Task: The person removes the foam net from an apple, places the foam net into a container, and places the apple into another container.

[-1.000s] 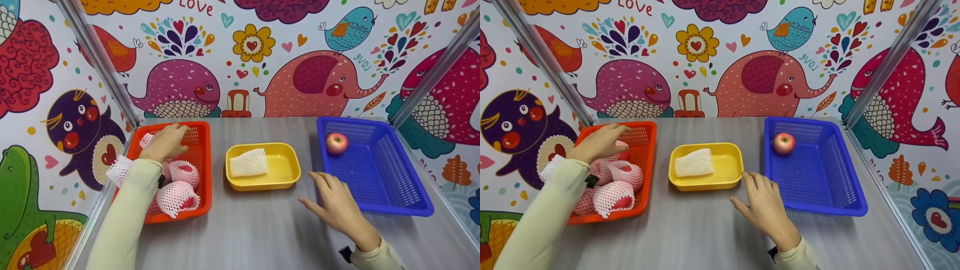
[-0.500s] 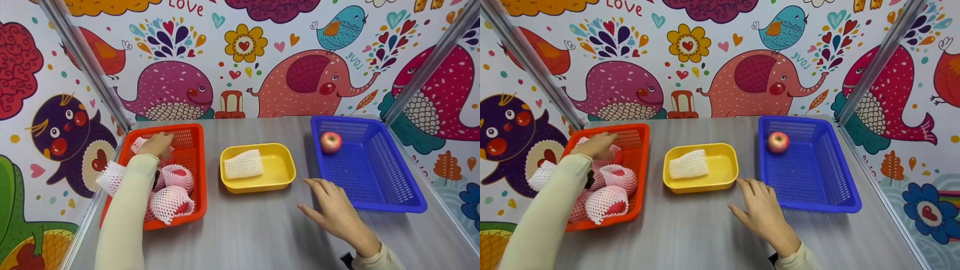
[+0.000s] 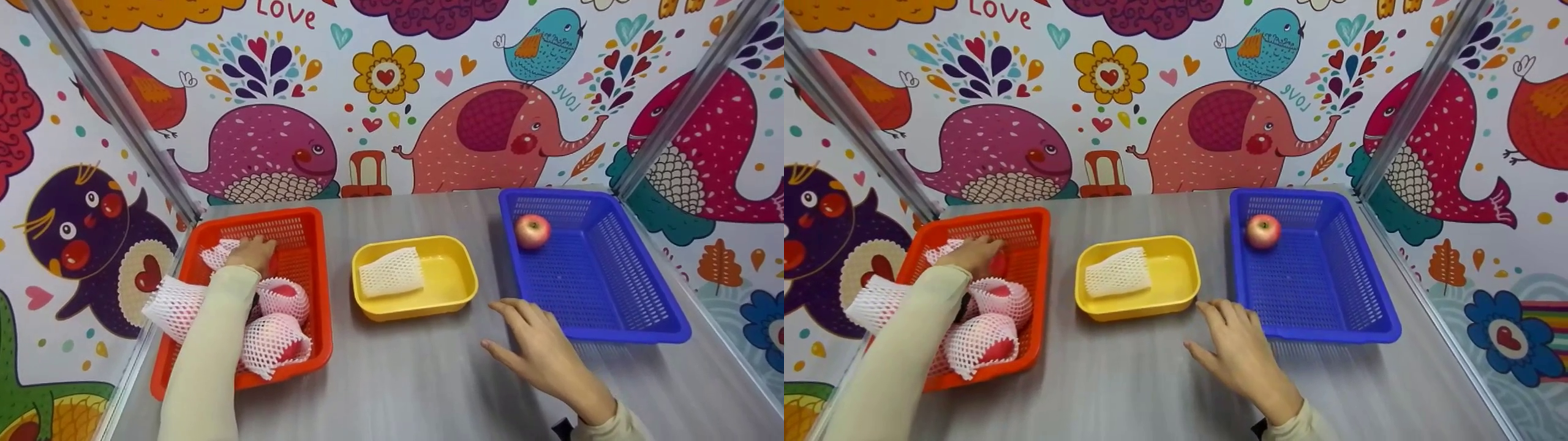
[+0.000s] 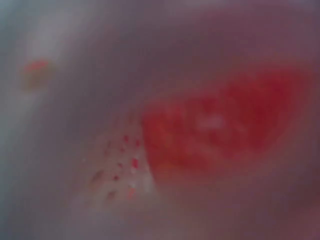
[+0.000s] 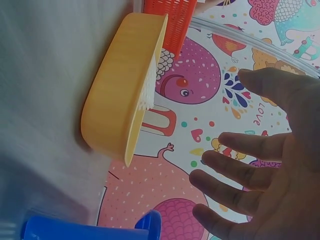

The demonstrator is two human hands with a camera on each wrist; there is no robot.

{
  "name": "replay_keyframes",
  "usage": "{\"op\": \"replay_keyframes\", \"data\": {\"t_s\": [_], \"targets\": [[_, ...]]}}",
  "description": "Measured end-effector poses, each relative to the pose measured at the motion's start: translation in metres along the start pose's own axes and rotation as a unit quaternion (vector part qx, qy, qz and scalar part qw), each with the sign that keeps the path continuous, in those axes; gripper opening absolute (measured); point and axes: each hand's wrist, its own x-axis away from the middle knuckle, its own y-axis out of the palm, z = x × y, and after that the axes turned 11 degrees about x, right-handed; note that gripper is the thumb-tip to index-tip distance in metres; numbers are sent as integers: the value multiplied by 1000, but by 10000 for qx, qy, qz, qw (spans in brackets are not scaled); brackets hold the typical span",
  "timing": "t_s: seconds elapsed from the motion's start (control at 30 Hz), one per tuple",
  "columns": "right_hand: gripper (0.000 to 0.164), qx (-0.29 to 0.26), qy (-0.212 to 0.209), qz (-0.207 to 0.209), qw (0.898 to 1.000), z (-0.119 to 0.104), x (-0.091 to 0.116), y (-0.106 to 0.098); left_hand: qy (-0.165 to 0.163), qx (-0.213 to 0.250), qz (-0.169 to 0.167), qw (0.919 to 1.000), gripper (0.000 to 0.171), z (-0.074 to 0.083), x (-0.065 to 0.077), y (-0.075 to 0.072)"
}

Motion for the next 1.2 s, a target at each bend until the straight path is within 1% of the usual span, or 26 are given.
{"op": "replay_keyframes", "data": {"t_s": [0.13,0.3,0.4,0.6,0.7,0.83,0.9,1.1,1.2], "targets": [[55,-35,-41,85,9999,0,-1,1,-105,-212,92,9997,39,-1,1,4],[54,-69,-144,168,9997,-2,2,3,-236,-309,145,9991,35,-8,3,13],[53,-113,-201,241,9994,-2,2,4,-225,-347,211,9989,37,-11,5,15],[52,-152,-197,257,9994,0,0,2,-170,-383,268,9988,49,-5,7,5],[52,-159,-211,272,9993,0,-1,0,-42,-397,462,9981,50,-2,8,-1],[52,-213,-191,296,9992,1,0,-1,205,-428,859,9952,51,6,12,-12],[51,-248,-162,288,9991,1,1,-1,296,-447,995,9936,56,13,15,-18],[50,-282,-53,193,9994,0,5,0,347,-455,1081,9925,78,39,27,-35],[50,-322,-13,148,9994,0,7,0,397,-450,1120,9919,82,54,36,-41]]}}
